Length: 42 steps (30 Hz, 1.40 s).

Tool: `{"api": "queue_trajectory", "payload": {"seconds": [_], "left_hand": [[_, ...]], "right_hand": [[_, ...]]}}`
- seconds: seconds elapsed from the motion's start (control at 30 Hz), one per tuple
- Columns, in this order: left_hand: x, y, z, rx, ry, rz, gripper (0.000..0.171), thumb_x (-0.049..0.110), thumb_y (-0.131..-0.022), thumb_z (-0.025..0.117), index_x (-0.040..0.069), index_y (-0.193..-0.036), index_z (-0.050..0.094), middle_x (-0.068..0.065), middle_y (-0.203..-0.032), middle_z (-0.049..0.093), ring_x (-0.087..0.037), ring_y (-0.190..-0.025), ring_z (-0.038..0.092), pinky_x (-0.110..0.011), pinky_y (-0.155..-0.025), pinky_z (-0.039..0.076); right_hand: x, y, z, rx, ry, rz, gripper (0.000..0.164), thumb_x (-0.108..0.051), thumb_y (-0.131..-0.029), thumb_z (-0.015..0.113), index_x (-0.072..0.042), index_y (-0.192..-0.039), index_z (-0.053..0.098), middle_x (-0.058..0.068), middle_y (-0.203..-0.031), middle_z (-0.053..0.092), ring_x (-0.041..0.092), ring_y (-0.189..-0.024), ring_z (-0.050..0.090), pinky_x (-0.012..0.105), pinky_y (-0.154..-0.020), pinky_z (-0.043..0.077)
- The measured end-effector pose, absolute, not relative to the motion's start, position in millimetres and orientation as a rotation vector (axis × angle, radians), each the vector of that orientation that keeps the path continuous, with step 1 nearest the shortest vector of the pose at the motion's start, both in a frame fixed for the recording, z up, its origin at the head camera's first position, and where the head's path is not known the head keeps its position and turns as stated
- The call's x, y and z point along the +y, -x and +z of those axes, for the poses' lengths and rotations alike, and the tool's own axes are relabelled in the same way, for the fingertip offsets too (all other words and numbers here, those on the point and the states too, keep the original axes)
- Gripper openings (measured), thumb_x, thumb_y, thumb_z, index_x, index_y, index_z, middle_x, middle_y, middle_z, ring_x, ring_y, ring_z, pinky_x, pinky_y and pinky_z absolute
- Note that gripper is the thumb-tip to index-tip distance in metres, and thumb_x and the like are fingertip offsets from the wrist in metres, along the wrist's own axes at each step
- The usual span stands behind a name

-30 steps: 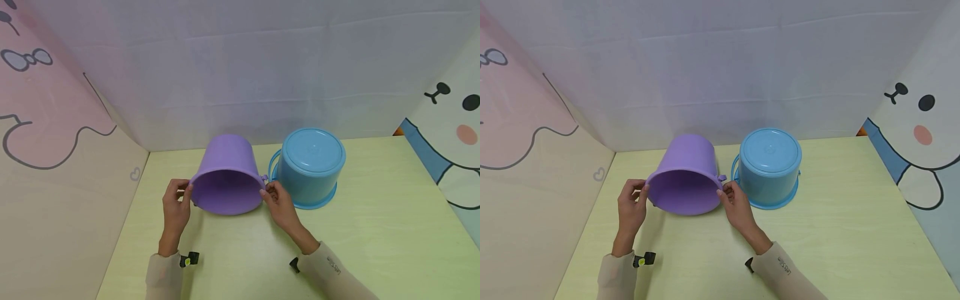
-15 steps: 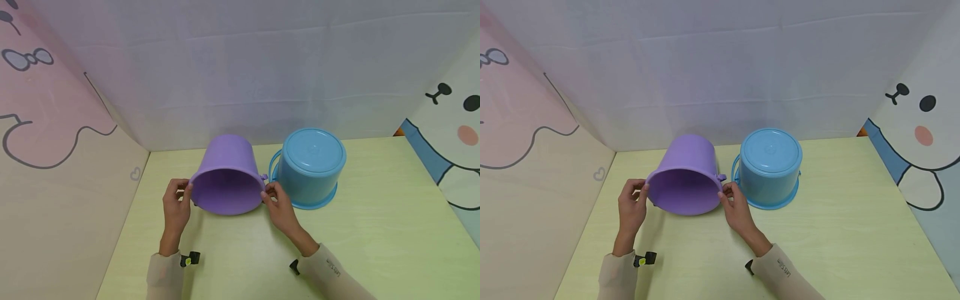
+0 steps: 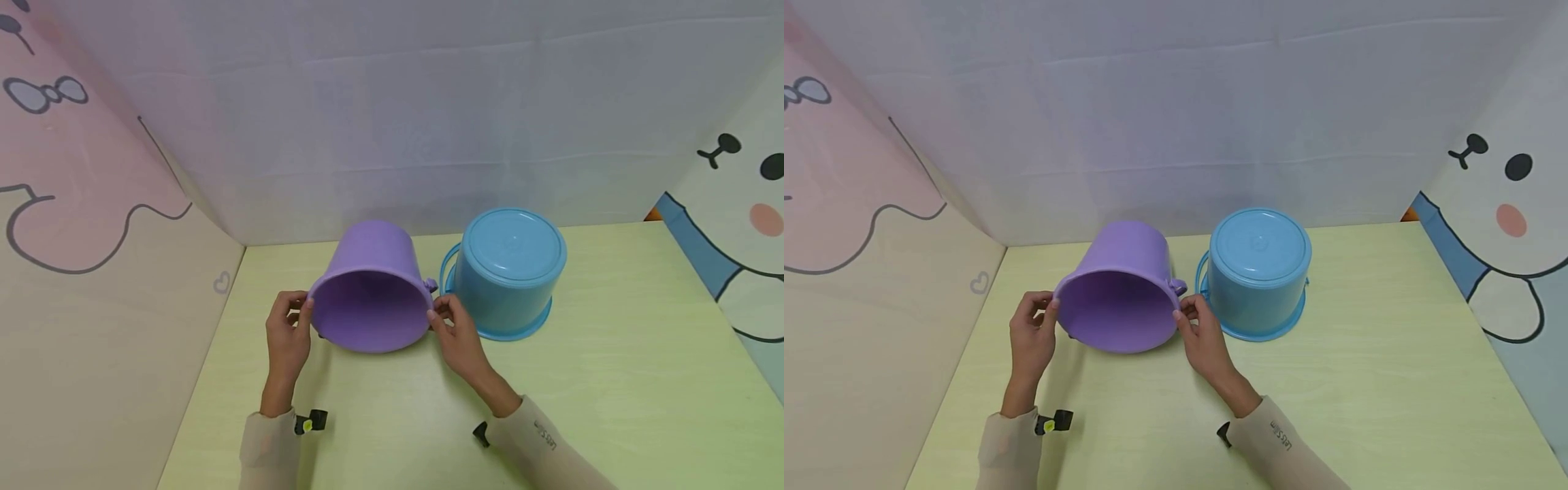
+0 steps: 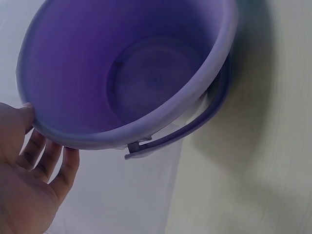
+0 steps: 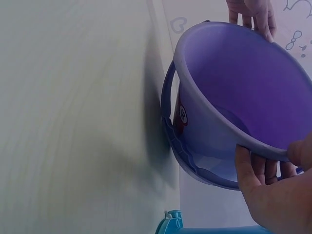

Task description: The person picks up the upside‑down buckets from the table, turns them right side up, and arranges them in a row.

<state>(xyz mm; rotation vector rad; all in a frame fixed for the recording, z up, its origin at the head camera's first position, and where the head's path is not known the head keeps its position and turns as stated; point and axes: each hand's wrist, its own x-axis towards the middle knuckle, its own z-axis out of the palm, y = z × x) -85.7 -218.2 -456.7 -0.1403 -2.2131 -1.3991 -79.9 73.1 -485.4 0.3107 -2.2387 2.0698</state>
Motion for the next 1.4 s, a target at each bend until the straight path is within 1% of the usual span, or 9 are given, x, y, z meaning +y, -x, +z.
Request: {"api": "queue_trajectory", "payload": {"seconds": [0.17, 0.33, 0.5, 0.63, 0.77, 0.97, 1.07, 1.27, 1.4], "left_hand": [[-219.7, 85.1, -456.8, -2.209, 0.136, -1.416, 0.011, -0.005, -0.103, 0.063, -0.009, -0.113, 0.066, -0.022, -0.108, 0.066, -0.003, -0.096, 0.057, -0.013, -0.071, 0.047], [-222.1, 85.0, -458.3, -2.217, 0.102, -1.429, 0.011, -0.005, -0.103, 0.062, -0.010, -0.113, 0.065, -0.022, -0.108, 0.066, -0.003, -0.094, 0.057, -0.013, -0.071, 0.047], [-222.5, 84.7, -457.7, -2.224, 0.088, -1.442, 0.011, -0.004, -0.104, 0.062, -0.010, -0.113, 0.064, -0.022, -0.107, 0.066, -0.003, -0.092, 0.057, -0.013, -0.070, 0.047], [-222.0, 84.2, -456.6, -2.224, 0.084, -1.457, 0.011, -0.004, -0.104, 0.062, -0.011, -0.112, 0.064, -0.022, -0.106, 0.066, -0.003, -0.091, 0.057, -0.013, -0.069, 0.047], [-221.6, 84.3, -455.0, -2.217, 0.081, -1.483, 0.011, -0.004, -0.104, 0.062, -0.011, -0.112, 0.064, -0.019, -0.105, 0.066, -0.004, -0.089, 0.057, -0.014, -0.068, 0.047], [-221.8, 84.8, -451.9, -2.198, 0.072, -1.542, 0.010, -0.006, -0.103, 0.062, -0.011, -0.110, 0.065, -0.004, -0.101, 0.064, -0.005, -0.082, 0.058, -0.015, -0.064, 0.049], [-221.7, 85.2, -449.7, -2.184, 0.071, -1.568, 0.010, -0.006, -0.103, 0.062, -0.012, -0.110, 0.065, 0.000, -0.099, 0.063, -0.005, -0.079, 0.058, -0.015, -0.064, 0.051], [-221.7, 85.9, -446.8, -2.176, 0.043, -1.586, 0.012, -0.003, -0.104, 0.063, -0.013, -0.110, 0.064, 0.000, -0.097, 0.061, -0.005, -0.076, 0.057, -0.014, -0.061, 0.051], [-221.4, 85.5, -445.5, -2.186, 0.026, -1.596, 0.013, -0.002, -0.104, 0.063, -0.013, -0.110, 0.064, -0.001, -0.096, 0.060, -0.006, -0.075, 0.057, -0.014, -0.060, 0.051]], "right_hand": [[71.1, 78.7, -487.3, -2.271, -0.297, 2.060, 0.008, 0.003, -0.107, 0.056, 0.004, -0.115, 0.054, 0.018, -0.103, 0.058, 0.028, -0.091, 0.063, 0.027, -0.078, 0.060], [69.6, 77.0, -486.4, -2.284, -0.286, 2.064, 0.009, 0.003, -0.107, 0.056, 0.004, -0.115, 0.054, 0.018, -0.104, 0.058, 0.029, -0.093, 0.064, 0.033, -0.081, 0.061], [70.5, 76.5, -483.3, -2.294, -0.280, 2.067, 0.009, 0.003, -0.107, 0.056, 0.004, -0.116, 0.054, 0.018, -0.105, 0.058, 0.029, -0.095, 0.063, 0.033, -0.082, 0.062], [71.8, 77.5, -482.9, -2.283, -0.296, 2.065, 0.009, 0.003, -0.107, 0.056, 0.004, -0.116, 0.054, 0.018, -0.106, 0.058, 0.030, -0.094, 0.063, 0.036, -0.082, 0.062], [73.0, 78.8, -482.7, -2.260, -0.330, 2.059, 0.008, 0.001, -0.108, 0.055, 0.004, -0.116, 0.053, 0.019, -0.107, 0.057, 0.031, -0.093, 0.062, 0.032, -0.080, 0.061], [73.8, 81.2, -477.8, -2.241, -0.362, 2.044, 0.008, 0.000, -0.109, 0.054, 0.005, -0.116, 0.052, 0.019, -0.105, 0.056, 0.033, -0.092, 0.061, 0.027, -0.077, 0.060], [73.7, 83.1, -473.9, -2.229, -0.353, 2.058, 0.008, 0.001, -0.109, 0.054, 0.006, -0.116, 0.052, 0.019, -0.105, 0.056, 0.035, -0.092, 0.060, 0.024, -0.076, 0.058], [72.9, 84.9, -464.1, -2.226, -0.287, 2.080, 0.010, 0.003, -0.108, 0.055, 0.006, -0.117, 0.054, 0.020, -0.105, 0.056, 0.039, -0.092, 0.059, 0.020, -0.074, 0.055], [72.3, 83.0, -463.1, -2.226, -0.253, 2.091, 0.011, 0.004, -0.107, 0.055, 0.006, -0.118, 0.054, 0.021, -0.106, 0.057, 0.036, -0.092, 0.060, 0.019, -0.075, 0.056]]}}
